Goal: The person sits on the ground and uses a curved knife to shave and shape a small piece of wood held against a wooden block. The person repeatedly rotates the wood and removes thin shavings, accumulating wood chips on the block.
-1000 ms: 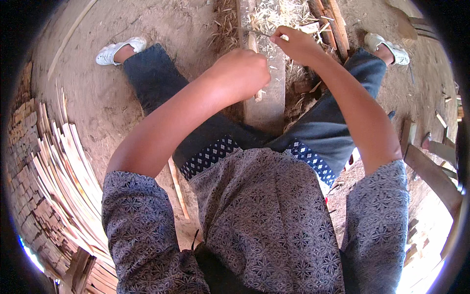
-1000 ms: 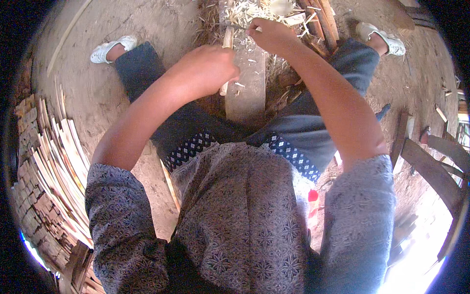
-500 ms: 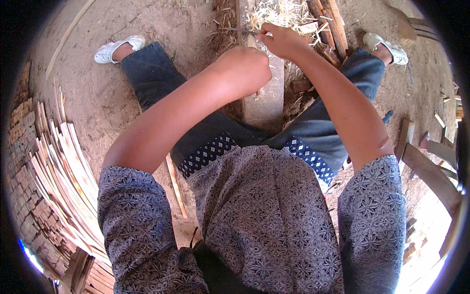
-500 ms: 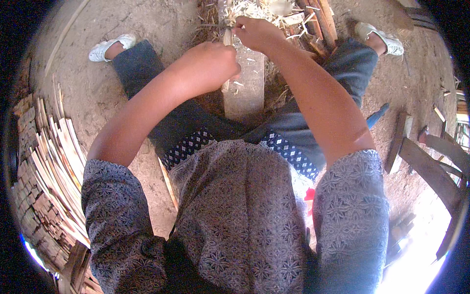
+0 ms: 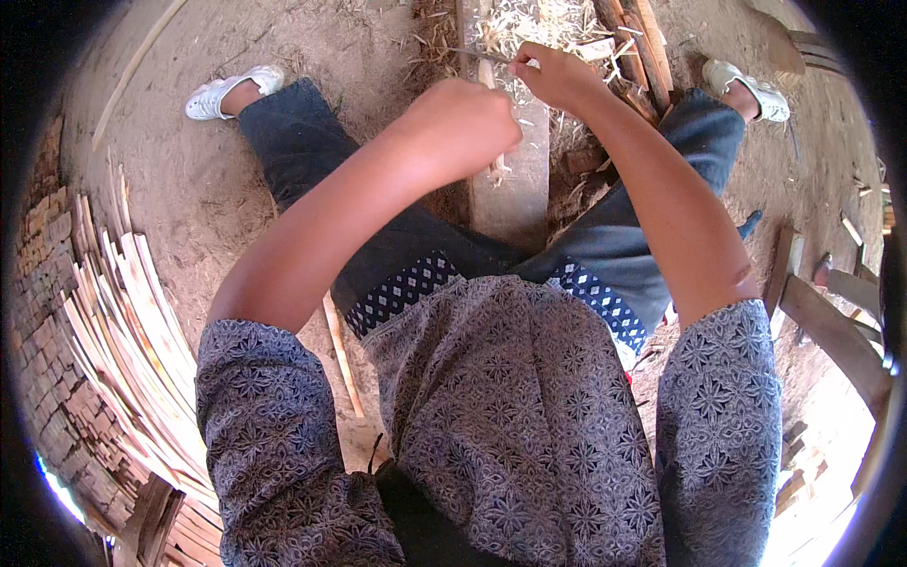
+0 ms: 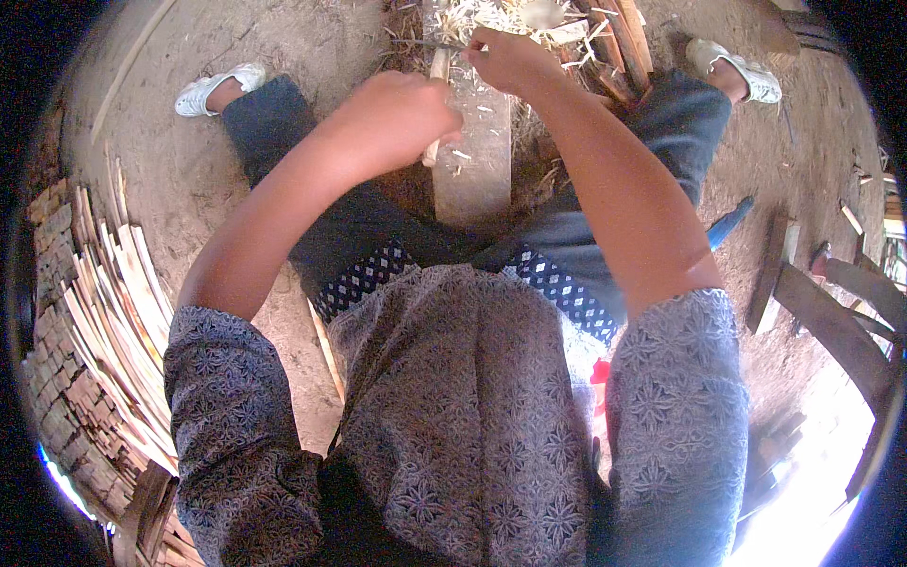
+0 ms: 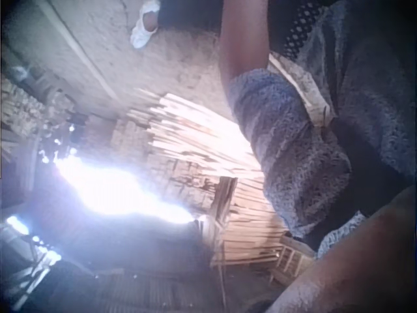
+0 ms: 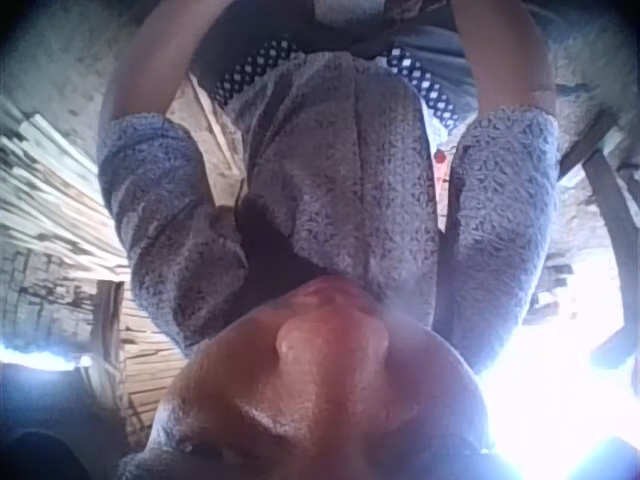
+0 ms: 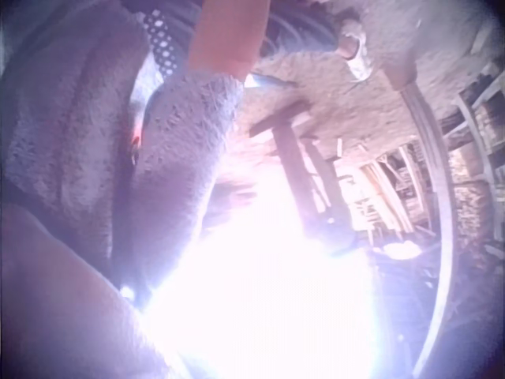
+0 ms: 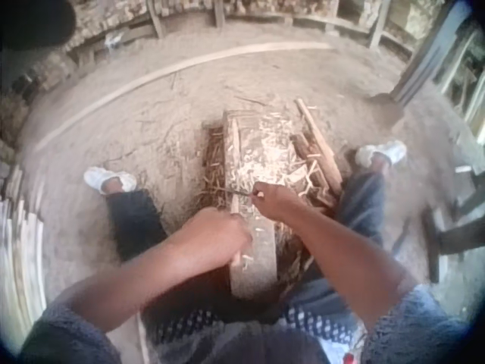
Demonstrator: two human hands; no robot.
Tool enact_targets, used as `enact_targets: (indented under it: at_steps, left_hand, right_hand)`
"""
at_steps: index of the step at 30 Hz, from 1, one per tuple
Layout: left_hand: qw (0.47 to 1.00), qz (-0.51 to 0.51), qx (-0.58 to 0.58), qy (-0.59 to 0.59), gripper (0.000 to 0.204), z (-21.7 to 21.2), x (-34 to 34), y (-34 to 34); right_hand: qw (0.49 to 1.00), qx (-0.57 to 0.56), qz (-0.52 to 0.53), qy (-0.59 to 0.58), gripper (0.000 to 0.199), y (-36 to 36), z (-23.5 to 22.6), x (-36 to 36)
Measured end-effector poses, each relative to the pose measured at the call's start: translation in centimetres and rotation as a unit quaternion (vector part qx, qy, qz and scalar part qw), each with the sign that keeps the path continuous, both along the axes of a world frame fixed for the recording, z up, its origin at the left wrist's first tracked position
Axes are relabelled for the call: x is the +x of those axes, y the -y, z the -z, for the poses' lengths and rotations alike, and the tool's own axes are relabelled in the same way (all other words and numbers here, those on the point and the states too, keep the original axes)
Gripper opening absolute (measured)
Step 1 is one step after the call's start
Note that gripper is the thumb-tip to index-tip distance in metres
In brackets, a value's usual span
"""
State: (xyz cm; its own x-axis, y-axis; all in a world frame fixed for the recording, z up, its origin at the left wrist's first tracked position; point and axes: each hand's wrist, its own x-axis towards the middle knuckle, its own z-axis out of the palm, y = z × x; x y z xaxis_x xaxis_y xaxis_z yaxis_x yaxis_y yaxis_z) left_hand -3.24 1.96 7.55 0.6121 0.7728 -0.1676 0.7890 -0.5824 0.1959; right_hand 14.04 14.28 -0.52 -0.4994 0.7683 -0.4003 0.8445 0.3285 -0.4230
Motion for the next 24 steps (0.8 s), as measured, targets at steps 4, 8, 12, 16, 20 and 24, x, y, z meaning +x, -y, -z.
enact_targets:
  at_steps: [4,8,12,16,20,24]
  left_hand:
    - [0.998,-0.032,0.045,0.011,0.021,-2.1,-0.6,0.9]
    - [0.993,-0.104,0.032,0.033,0.024,-3.7,0.0,3.5]
    - [0.982,-0.152,0.091,0.070,0.028,-1.8,-0.6,5.1]
    - [0.973,-0.197,0.093,0.083,0.030,-1.3,-1.1,5.1]
    - [0.970,-0.206,0.079,0.102,0.031,-1.4,-0.5,4.8]
    - [0.953,-0.244,0.089,0.158,0.029,-1.6,0.1,4.3]
  right_hand:
    - [1.000,0.012,0.016,-0.018,0.042,0.5,1.4,-0.1]
    - [0.996,0.001,0.056,-0.066,0.037,1.3,2.5,0.2]
    - [0.997,-0.003,0.058,-0.051,0.036,1.6,1.9,-0.2]
    - [0.998,-0.027,0.029,-0.044,0.037,1.3,0.6,1.2]
    - [0.999,-0.017,0.033,-0.014,0.039,1.1,0.8,2.0]
    - [0.999,-0.030,0.043,-0.011,0.040,1.1,0.9,2.2]
